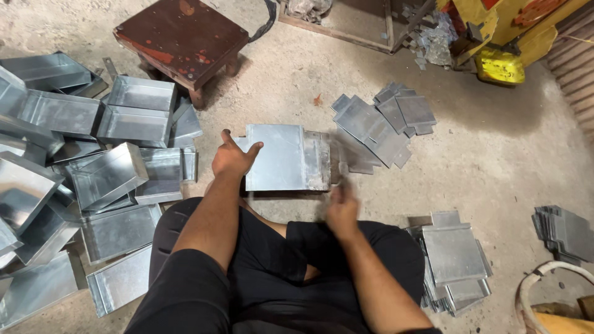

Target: The person sits on the floor and uses a hammer to strike a stack of rectangular metal sheets placed on a small wooden block. The person repeatedly hits the metal sheets to flatten or shape them, occasionally adjusting the stack with their left hand.

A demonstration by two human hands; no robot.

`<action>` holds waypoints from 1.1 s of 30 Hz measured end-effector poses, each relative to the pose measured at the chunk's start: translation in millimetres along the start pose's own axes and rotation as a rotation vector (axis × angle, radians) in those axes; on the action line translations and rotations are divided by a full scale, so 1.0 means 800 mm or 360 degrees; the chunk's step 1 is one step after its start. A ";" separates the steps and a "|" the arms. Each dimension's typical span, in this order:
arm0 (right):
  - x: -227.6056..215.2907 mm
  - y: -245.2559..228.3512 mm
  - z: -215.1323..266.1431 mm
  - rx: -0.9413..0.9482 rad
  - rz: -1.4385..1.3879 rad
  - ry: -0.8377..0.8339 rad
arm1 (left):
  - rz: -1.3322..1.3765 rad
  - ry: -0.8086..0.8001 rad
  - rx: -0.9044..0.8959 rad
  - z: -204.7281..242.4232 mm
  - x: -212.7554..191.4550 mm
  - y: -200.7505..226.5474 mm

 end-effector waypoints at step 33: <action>-0.097 -0.068 -0.031 -0.0611 -0.1441 0.0239 | -0.0081 -0.0120 0.0038 -0.004 -0.002 0.002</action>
Point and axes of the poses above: each hand's wrist, its own z-axis away from the middle knuckle, its own x-axis out of the palm, y = z × x, the point moved 2 cm from there along -z, towards the middle knuckle, and after that the axes turned 10 degrees about x, right-handed, at the moved point
